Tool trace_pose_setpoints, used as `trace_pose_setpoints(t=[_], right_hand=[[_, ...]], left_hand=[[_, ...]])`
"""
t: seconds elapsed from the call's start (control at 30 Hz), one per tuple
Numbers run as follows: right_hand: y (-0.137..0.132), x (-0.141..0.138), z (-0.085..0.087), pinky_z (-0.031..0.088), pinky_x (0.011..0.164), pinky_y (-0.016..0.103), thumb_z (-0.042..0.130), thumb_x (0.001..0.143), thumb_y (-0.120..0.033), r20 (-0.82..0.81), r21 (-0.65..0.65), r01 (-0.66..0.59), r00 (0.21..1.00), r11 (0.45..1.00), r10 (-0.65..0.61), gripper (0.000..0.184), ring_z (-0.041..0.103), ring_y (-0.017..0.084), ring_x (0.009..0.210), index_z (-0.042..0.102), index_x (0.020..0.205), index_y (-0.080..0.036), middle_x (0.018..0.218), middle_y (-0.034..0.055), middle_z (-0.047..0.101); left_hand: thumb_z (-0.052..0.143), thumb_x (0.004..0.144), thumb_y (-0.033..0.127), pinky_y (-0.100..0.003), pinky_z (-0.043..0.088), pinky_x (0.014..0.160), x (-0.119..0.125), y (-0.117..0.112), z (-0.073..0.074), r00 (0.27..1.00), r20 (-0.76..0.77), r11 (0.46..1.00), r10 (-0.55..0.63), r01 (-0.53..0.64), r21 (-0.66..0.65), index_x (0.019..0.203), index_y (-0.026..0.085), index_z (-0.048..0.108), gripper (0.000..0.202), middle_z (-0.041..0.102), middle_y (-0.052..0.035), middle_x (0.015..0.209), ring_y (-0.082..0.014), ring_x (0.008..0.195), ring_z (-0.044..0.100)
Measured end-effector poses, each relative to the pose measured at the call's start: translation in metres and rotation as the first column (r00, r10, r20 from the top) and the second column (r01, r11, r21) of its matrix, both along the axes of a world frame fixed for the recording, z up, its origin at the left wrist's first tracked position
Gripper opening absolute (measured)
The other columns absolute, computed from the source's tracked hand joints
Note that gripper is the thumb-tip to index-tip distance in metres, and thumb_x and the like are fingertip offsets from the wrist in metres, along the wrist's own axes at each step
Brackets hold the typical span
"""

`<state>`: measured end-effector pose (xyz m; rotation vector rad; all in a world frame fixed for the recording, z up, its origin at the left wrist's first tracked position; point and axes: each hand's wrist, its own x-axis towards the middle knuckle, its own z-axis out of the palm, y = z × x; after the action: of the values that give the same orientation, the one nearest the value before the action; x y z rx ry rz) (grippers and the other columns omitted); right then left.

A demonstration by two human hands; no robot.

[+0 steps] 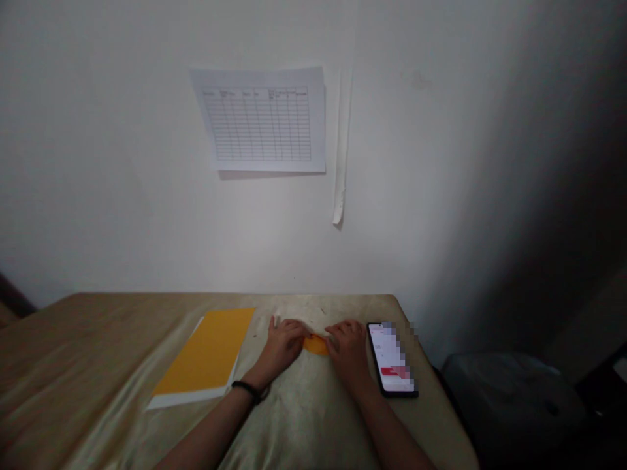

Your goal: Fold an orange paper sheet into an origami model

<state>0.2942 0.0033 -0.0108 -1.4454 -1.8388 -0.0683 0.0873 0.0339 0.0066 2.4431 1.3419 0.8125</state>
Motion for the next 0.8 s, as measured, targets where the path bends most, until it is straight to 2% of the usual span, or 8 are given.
trace_pose_setpoints(t=[0.2, 0.3, 0.4, 0.5, 0.6, 0.7, 0.8], right_hand=[[-0.0017, -0.0058, -0.0003, 0.027, 0.102, 0.039, 0.059, 0.092, -0.025, 0.033, -0.029, -0.057, 0.998, 0.998, 0.058, 0.017, 0.06, 0.018, 0.093, 0.075, 0.088, -0.028, 0.083, -0.0014, 0.073], [0.0001, -0.0048, -0.0028, 0.03, 0.099, 0.037, 0.059, 0.09, -0.022, 0.042, -0.033, -0.009, 0.999, 0.999, 0.011, 0.018, 0.062, 0.016, 0.086, 0.074, 0.081, -0.026, 0.081, -0.0015, 0.073], [0.0024, -0.0024, -0.0053, 0.033, 0.096, 0.036, 0.058, 0.088, -0.02, -0.047, -0.042, 0.065, 0.997, 0.997, -0.067, 0.017, 0.064, 0.018, 0.085, 0.073, 0.081, -0.024, 0.083, 0.0007, 0.074], [0.0028, -0.0014, -0.0057, 0.034, 0.093, 0.037, 0.057, 0.086, -0.019, -0.143, -0.08, 0.114, 0.982, 0.99, -0.125, 0.015, 0.065, 0.019, 0.084, 0.072, 0.085, -0.022, 0.083, 0.0015, 0.074], [0.0012, -0.0029, -0.0054, 0.033, 0.092, 0.037, 0.056, 0.085, -0.017, -0.149, -0.124, 0.12, 0.979, 0.985, -0.138, 0.016, 0.064, 0.02, 0.084, 0.071, 0.087, -0.023, 0.081, 0.0008, 0.073], [-0.0003, -0.0055, -0.0065, 0.033, 0.092, 0.037, 0.055, 0.086, -0.016, -0.116, -0.153, 0.096, 0.987, 0.984, -0.114, 0.018, 0.063, 0.02, 0.085, 0.071, 0.086, -0.024, 0.081, 0.0004, 0.073], [-0.0003, -0.0071, -0.0079, 0.034, 0.092, 0.037, 0.057, 0.086, -0.015, -0.075, -0.132, 0.075, 0.994, 0.988, -0.085, 0.018, 0.062, 0.02, 0.09, 0.072, 0.088, -0.025, 0.088, 0.0016, 0.072]], left_hand=[[0.048, 0.088, 0.008, -0.065, -0.007, 0.117, -0.0001, -0.0008, 0.0047, 1.0, -0.009, 1.0, 0.0, 0.0, 0.02, 0.099, 0.029, 0.073, 0.034, 0.072, -0.0023, 0.111, -0.0234, 0.117, 0.056], [0.052, 0.091, 0.015, -0.066, -0.006, 0.117, -0.0006, -0.0017, 0.0056, 1.0, 0.01, 0.999, -0.008, 0.007, 0.043, 0.105, 0.03, 0.072, 0.029, 0.07, -0.0035, 0.118, -0.0248, 0.119, 0.055], [0.063, 0.09, 0.027, -0.067, -0.003, 0.117, -0.0003, -0.0025, 0.0046, 0.999, 0.032, 0.995, -0.015, 0.012, 0.094, 0.113, 0.035, 0.071, 0.026, 0.061, -0.0043, 0.133, -0.0281, 0.126, 0.05], [0.07, 0.086, 0.034, -0.066, 0.001, 0.118, 0.0014, -0.0029, 0.0026, 0.999, 0.042, 0.991, 0.014, -0.019, 0.129, 0.113, 0.037, 0.072, 0.027, 0.053, -0.0056, 0.141, -0.0306, 0.133, 0.044], [0.07, 0.087, 0.035, -0.065, 0.005, 0.118, 0.0037, -0.0034, 0.0008, 0.998, 0.044, 0.994, 0.041, -0.045, 0.1, 0.11, 0.035, 0.073, 0.023, 0.061, -0.0057, 0.127, -0.0276, 0.125, 0.051], [0.065, 0.091, 0.035, -0.065, 0.002, 0.118, 0.0057, -0.0046, -0.0006, 0.999, 0.044, 0.999, 0.008, -0.009, 0.037, 0.107, 0.034, 0.073, 0.017, 0.069, -0.0012, 0.109, -0.023, 0.112, 0.058], [0.063, 0.093, 0.033, -0.065, -0.002, 0.117, 0.0074, -0.0057, -0.0017, 0.998, 0.05, 1.0, -0.025, 0.024, 0.01, 0.105, 0.033, 0.073, 0.016, 0.071, 0.0003, 0.109, -0.0226, 0.111, 0.06]])
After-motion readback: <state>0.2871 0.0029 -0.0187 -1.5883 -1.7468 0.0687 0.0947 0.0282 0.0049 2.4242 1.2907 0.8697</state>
